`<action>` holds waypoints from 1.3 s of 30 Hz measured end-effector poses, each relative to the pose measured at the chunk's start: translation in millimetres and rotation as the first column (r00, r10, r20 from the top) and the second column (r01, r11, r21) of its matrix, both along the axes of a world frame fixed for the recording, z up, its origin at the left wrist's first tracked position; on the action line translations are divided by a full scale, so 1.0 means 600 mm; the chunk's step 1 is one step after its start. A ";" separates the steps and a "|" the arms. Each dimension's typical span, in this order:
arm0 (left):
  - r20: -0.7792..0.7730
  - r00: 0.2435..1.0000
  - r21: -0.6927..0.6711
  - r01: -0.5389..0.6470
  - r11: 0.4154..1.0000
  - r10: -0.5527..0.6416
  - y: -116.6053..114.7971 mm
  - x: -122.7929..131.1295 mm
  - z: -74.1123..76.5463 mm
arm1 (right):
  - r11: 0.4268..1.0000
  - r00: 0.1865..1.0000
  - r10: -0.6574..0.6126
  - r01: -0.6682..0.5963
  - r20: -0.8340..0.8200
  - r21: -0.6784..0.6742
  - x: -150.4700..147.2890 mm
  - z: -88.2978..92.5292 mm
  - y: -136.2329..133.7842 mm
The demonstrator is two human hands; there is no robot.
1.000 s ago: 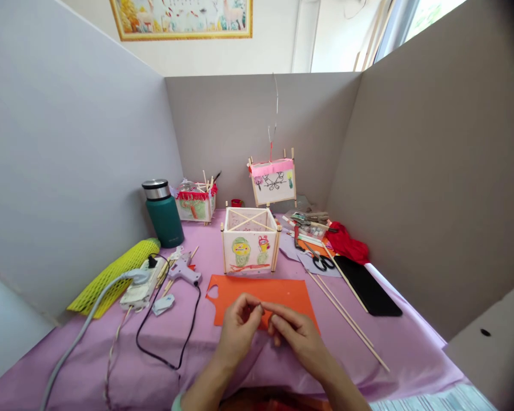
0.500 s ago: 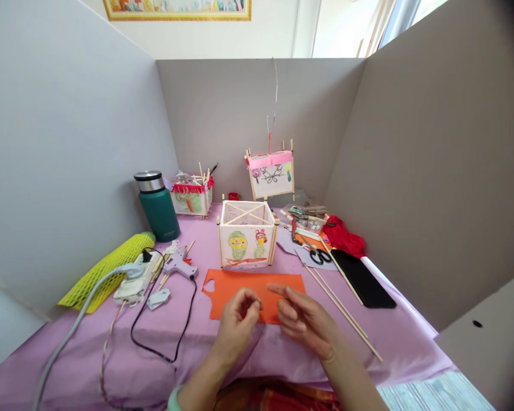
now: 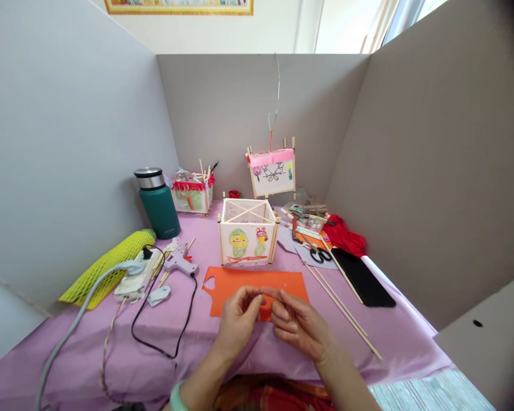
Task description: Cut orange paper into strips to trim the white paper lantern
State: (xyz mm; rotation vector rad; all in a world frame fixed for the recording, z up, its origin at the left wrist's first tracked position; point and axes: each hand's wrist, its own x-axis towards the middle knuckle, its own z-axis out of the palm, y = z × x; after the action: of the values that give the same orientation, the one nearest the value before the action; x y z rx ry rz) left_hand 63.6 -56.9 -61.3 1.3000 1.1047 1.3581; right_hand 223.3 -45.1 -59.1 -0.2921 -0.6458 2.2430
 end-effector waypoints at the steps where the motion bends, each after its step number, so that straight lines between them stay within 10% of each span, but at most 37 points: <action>1: 0.004 1.000 -0.007 -0.011 1.000 0.011 0.000 0.001 0.001 | 1.000 1.000 -0.006 0.006 0.018 0.014 -0.001 0.000 -0.001; 20: -0.012 0.998 -0.020 -0.068 0.997 0.068 -0.003 -0.004 0.014 | 0.943 0.866 -0.281 0.169 0.415 0.286 -0.035 0.014 -0.033; 39: -0.058 0.998 0.021 -0.013 1.000 0.014 -0.007 -0.003 0.011 | 0.997 0.991 -0.072 0.069 0.111 0.036 -0.004 0.009 -0.008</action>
State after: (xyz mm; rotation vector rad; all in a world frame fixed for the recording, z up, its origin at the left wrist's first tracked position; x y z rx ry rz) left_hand 61.9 -61.3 -54.7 1.3567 1.1434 1.3518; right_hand 220.6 -50.0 -53.6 -0.4214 -0.7189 2.1585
